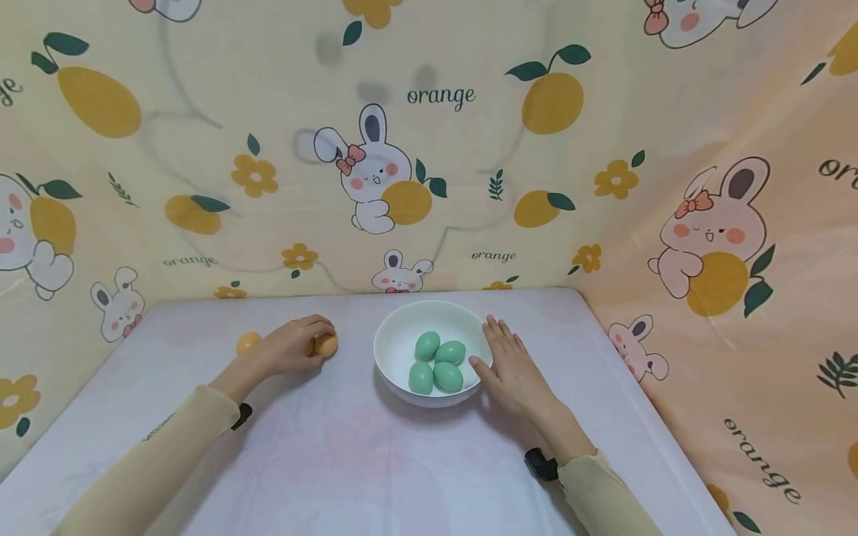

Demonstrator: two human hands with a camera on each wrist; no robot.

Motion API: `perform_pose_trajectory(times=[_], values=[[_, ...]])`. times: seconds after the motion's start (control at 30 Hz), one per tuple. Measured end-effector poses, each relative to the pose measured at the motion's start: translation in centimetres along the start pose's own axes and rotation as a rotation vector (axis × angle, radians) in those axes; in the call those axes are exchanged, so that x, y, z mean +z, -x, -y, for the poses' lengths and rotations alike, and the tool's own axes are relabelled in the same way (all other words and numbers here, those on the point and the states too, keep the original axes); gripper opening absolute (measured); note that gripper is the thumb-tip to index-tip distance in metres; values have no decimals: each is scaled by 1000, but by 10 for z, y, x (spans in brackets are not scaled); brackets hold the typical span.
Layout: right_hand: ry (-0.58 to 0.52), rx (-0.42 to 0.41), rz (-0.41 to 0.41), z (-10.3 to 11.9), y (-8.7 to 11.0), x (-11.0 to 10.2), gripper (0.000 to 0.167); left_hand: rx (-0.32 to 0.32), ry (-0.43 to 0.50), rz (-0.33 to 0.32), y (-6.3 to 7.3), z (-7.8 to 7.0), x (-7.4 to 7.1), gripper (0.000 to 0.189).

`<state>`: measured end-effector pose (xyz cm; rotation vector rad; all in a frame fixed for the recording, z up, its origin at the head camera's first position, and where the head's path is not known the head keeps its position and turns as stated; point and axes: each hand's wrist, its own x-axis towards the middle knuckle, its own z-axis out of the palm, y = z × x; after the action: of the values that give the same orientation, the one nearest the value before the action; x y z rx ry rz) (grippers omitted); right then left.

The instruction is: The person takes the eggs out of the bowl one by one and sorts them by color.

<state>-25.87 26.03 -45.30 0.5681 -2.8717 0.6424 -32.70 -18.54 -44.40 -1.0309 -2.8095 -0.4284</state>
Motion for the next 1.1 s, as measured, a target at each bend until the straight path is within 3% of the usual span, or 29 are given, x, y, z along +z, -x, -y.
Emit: perform_pose_trajectory(times=[0.33,0.6,0.87,1.1], values=[[-2,-10,-7,0,-1,0,77,-28,-6,8,0,0,1,40],[-4,-8,-5,0,-1,0,76,-14,-17,-8,2,-1,2,44],[-5,-9,-10,1,0,0,76,-72,-1,26,2,-4,0,48],[-8,-6,-9,2,0,-1,76,-42,4,-16,2,-6,-1,47]])
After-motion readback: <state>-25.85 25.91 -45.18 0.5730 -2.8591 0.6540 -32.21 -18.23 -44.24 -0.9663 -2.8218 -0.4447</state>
